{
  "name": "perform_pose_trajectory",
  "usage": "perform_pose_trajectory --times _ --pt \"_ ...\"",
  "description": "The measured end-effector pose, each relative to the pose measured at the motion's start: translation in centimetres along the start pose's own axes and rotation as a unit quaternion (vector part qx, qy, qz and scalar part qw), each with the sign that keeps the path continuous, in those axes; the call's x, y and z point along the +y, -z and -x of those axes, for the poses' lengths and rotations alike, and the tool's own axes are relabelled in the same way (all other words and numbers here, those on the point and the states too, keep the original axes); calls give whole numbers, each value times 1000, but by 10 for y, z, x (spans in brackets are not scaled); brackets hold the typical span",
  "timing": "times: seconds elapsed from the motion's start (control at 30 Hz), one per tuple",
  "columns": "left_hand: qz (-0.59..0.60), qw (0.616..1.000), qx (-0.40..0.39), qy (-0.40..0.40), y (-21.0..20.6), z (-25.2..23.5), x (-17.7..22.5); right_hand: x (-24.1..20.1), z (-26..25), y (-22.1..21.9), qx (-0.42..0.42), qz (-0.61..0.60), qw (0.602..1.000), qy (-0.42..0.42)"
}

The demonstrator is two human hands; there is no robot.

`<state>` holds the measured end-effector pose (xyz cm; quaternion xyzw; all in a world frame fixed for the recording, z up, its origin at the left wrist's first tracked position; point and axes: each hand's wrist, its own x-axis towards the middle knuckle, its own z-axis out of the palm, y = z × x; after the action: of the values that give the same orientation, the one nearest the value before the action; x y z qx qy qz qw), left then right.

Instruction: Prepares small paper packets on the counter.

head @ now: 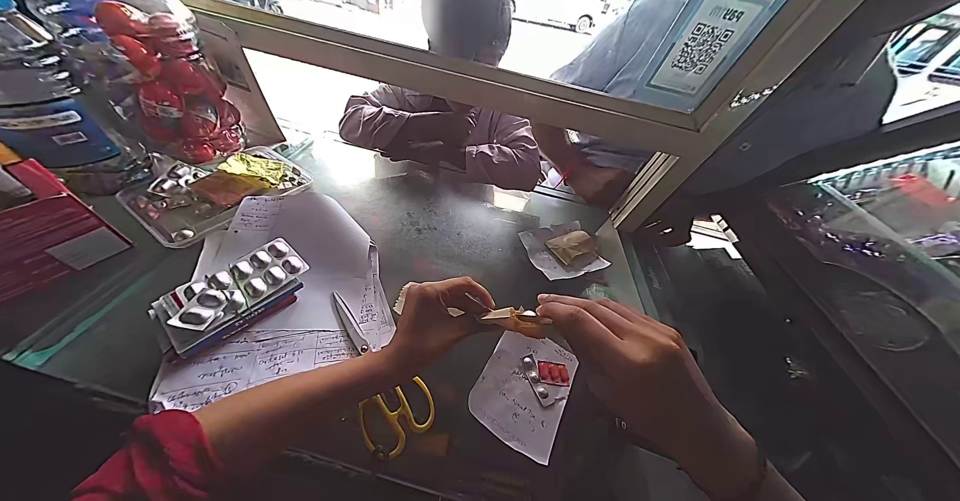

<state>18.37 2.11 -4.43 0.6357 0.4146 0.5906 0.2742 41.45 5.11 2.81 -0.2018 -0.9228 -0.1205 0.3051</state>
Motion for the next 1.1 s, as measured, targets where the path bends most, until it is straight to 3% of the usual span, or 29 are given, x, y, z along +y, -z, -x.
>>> perform_pose_trajectory --times 0.2,0.43,0.7,0.8,1.0,1.1 --pt "17 1000 7 18 -2 2 -3 -1 -6 -4 -24 -35 999 -3" --pt "78 996 14 33 -3 1 -7 1 -11 4 13 2 1000 -11" --pt "28 999 13 -25 -6 1 -9 -9 -10 -22 46 -56 997 9" --pt "36 995 -75 -51 -1 -4 -19 -6 -13 -28 35 -99 994 21" --pt "76 955 -286 15 4 -11 -12 -1 -10 -29 32 -134 990 35" --pt "65 960 -268 41 3 -6 -17 0 -4 -18 4 -140 990 18"
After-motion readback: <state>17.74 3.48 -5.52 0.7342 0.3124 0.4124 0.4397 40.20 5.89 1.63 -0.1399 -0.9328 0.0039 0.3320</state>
